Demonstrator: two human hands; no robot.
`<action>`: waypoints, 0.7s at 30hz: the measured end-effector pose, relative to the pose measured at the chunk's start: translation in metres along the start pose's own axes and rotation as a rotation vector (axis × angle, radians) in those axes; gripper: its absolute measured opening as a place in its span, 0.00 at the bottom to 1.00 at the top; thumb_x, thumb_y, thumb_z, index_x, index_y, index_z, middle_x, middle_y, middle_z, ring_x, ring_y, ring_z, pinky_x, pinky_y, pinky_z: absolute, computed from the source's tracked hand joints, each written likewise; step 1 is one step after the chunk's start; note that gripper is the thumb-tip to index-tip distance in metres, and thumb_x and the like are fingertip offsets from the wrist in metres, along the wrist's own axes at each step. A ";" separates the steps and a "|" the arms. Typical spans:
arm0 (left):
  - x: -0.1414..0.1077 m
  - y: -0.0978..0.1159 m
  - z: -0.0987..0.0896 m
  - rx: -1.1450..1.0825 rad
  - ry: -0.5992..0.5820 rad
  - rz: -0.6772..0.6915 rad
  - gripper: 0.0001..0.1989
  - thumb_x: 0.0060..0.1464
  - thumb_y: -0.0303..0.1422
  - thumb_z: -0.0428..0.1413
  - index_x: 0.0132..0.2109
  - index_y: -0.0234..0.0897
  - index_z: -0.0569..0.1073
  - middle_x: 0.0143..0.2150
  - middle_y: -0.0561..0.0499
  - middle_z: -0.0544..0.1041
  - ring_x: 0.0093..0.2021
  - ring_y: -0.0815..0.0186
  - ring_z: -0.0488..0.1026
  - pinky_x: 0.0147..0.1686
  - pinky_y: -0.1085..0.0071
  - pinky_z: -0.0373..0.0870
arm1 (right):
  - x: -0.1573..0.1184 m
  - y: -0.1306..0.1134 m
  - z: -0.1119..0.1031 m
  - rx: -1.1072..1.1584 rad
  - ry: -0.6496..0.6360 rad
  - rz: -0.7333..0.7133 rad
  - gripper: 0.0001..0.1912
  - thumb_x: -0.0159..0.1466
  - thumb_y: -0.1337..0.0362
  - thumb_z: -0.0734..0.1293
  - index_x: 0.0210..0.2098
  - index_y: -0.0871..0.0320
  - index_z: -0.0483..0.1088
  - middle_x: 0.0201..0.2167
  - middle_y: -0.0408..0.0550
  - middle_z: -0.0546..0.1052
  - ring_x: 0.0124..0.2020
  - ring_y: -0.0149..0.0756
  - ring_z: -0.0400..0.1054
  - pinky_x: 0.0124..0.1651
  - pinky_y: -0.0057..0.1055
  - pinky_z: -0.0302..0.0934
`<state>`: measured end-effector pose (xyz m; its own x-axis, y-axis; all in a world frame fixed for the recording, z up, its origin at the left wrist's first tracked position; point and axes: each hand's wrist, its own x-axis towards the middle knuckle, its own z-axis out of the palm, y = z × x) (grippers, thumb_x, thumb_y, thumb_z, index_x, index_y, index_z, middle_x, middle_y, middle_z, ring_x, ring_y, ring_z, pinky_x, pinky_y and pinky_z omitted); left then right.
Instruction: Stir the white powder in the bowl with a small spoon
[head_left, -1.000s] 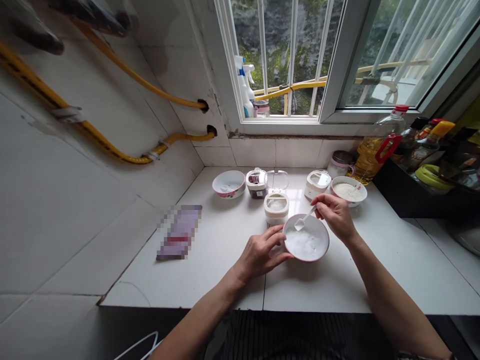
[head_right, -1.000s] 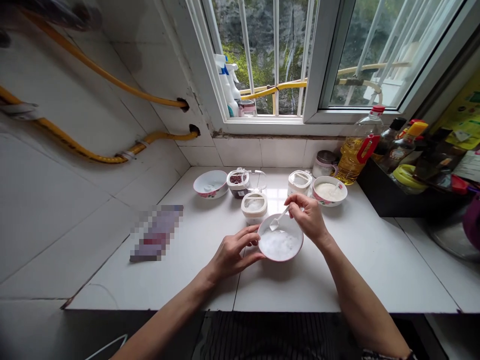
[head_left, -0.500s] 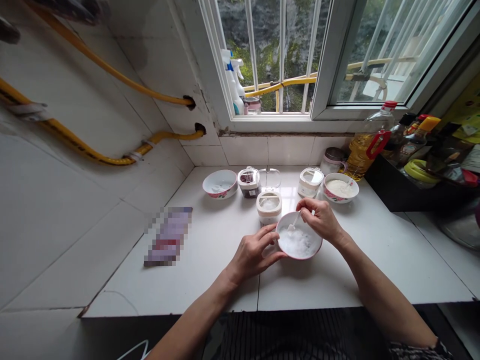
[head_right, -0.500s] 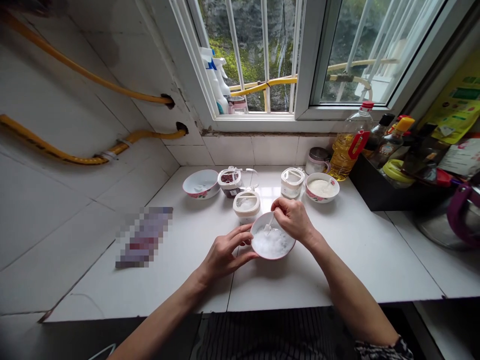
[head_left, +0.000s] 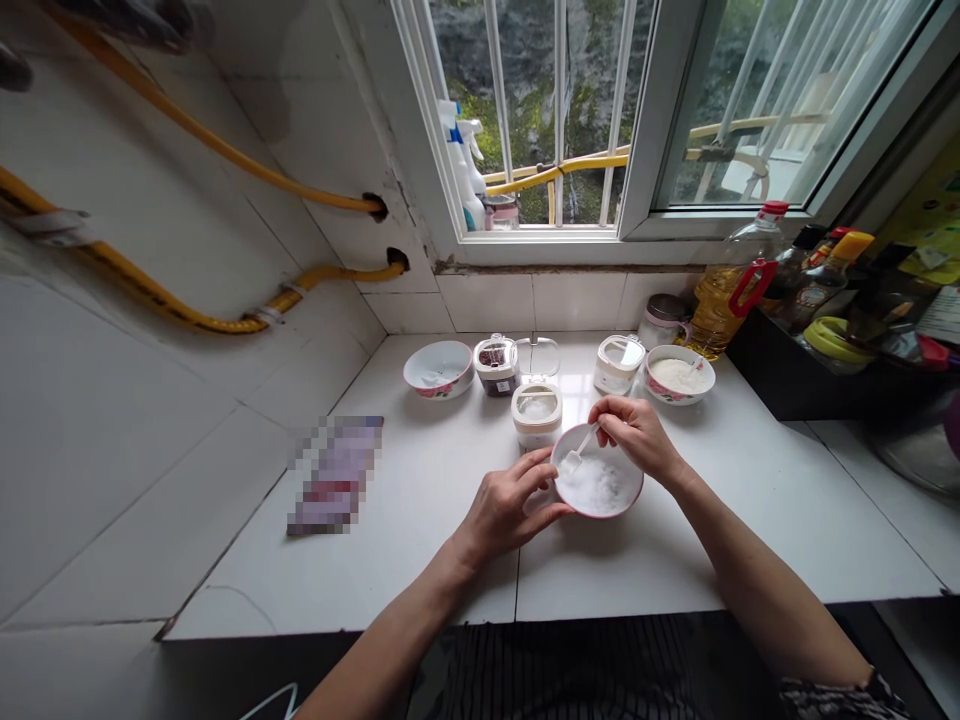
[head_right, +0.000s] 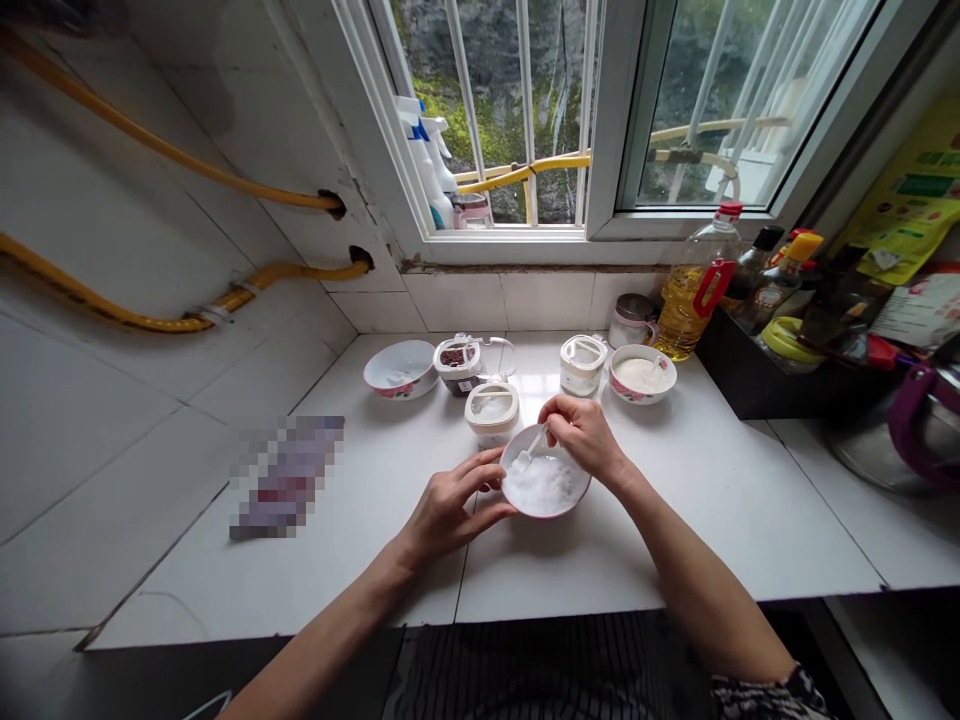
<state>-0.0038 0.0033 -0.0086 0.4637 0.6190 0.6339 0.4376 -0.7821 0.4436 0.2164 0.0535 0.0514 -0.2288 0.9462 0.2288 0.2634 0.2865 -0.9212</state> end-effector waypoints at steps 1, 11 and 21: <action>0.000 0.000 0.000 -0.003 -0.001 -0.002 0.14 0.63 0.43 0.57 0.46 0.36 0.71 0.53 0.37 0.78 0.30 0.68 0.79 0.30 0.71 0.79 | 0.001 0.000 -0.001 0.033 0.012 0.023 0.07 0.53 0.66 0.61 0.24 0.58 0.71 0.15 0.40 0.70 0.18 0.29 0.62 0.25 0.27 0.57; 0.000 0.000 0.000 -0.015 -0.007 -0.017 0.14 0.63 0.44 0.58 0.45 0.36 0.72 0.53 0.37 0.78 0.30 0.68 0.78 0.30 0.71 0.79 | 0.008 0.004 -0.005 0.225 0.043 0.216 0.07 0.47 0.64 0.62 0.19 0.58 0.71 0.11 0.41 0.68 0.15 0.29 0.58 0.21 0.27 0.51; 0.001 0.000 0.001 -0.006 0.016 0.003 0.14 0.63 0.44 0.58 0.45 0.36 0.72 0.52 0.37 0.78 0.28 0.70 0.77 0.30 0.71 0.79 | 0.013 0.009 -0.009 0.407 0.091 0.263 0.07 0.47 0.63 0.66 0.23 0.60 0.73 0.15 0.43 0.72 0.18 0.30 0.63 0.23 0.28 0.56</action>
<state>-0.0027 0.0041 -0.0089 0.4525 0.6154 0.6454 0.4317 -0.7844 0.4453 0.2247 0.0698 0.0489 -0.1157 0.9931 -0.0181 -0.0903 -0.0286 -0.9955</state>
